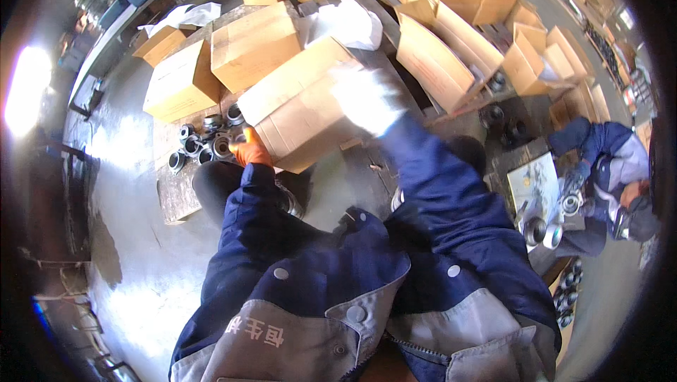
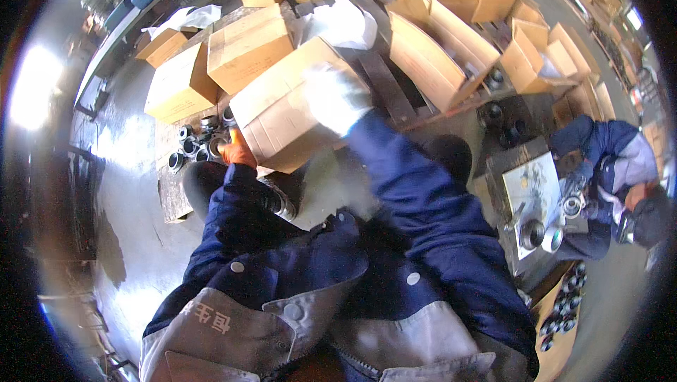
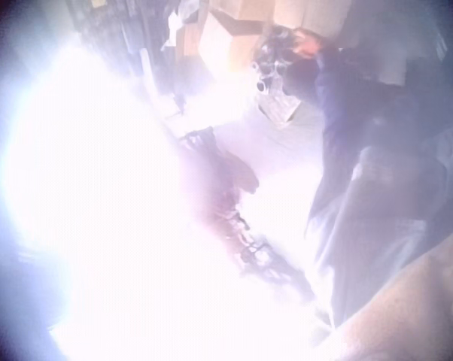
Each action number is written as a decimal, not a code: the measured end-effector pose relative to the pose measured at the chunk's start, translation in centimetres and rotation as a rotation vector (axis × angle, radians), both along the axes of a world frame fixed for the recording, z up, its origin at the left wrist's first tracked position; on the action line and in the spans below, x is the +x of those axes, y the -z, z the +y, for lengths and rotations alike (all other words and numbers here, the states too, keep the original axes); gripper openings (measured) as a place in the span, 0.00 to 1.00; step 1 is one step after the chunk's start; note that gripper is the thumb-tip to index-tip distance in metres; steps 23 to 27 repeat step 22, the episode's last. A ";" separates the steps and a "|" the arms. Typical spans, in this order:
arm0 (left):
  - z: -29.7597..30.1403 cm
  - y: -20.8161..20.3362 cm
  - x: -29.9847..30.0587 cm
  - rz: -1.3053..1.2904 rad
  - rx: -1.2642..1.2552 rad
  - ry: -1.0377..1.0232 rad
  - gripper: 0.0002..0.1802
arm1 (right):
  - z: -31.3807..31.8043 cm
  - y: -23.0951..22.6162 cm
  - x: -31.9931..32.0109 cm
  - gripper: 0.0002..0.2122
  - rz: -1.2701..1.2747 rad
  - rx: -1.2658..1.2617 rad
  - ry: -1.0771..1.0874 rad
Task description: The person cleans a metal part with a cloth, places it into a cardboard box with other parts, covers them with a plastic sheet, and seals the box with packing tape.
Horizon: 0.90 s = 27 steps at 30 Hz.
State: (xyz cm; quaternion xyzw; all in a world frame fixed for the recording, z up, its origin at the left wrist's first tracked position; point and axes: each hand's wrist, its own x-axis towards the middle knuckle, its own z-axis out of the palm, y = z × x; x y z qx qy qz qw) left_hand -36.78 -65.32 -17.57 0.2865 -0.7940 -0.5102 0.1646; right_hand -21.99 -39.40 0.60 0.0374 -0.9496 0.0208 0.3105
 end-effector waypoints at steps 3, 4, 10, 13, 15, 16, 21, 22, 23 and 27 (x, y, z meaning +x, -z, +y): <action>-1.0 0.8 -1.1 -0.199 0.112 -0.078 0.41 | -6.5 3.7 -5.2 0.17 -0.520 -0.118 -0.070; -1.0 0.8 -1.5 -0.219 0.065 -0.061 0.45 | -7.7 4.9 -6.7 0.20 -0.572 -0.099 -0.101; 1.8 1.8 -4.4 -0.203 -0.424 0.508 0.62 | -6.8 13.1 -15.1 0.31 -0.572 0.094 -0.136; 3.0 1.8 -3.9 -0.202 -0.464 0.445 0.64 | -2.6 15.7 -17.8 0.34 -0.507 0.021 -0.048; 2.8 1.8 -4.2 -0.213 -0.450 0.484 0.62 | 0.6 16.2 -19.0 0.35 -0.502 0.000 0.069; 2.6 1.9 -4.6 -0.260 -0.454 0.495 0.61 | 2.5 15.8 -20.0 0.36 -0.523 0.005 0.148; -2.3 9.4 -5.5 -0.098 -0.029 0.547 0.36 | 5.3 15.3 -21.3 0.38 -0.597 0.085 0.350; -4.7 11.8 -6.3 -0.170 0.253 0.634 0.32 | 5.5 15.3 -21.3 0.38 -0.574 0.066 0.401; -4.7 11.8 -6.3 -0.170 0.253 0.634 0.32 | 5.5 15.3 -21.3 0.38 -0.574 0.066 0.401; -4.7 11.8 -6.3 -0.170 0.253 0.634 0.32 | 5.5 15.3 -21.3 0.38 -0.574 0.066 0.401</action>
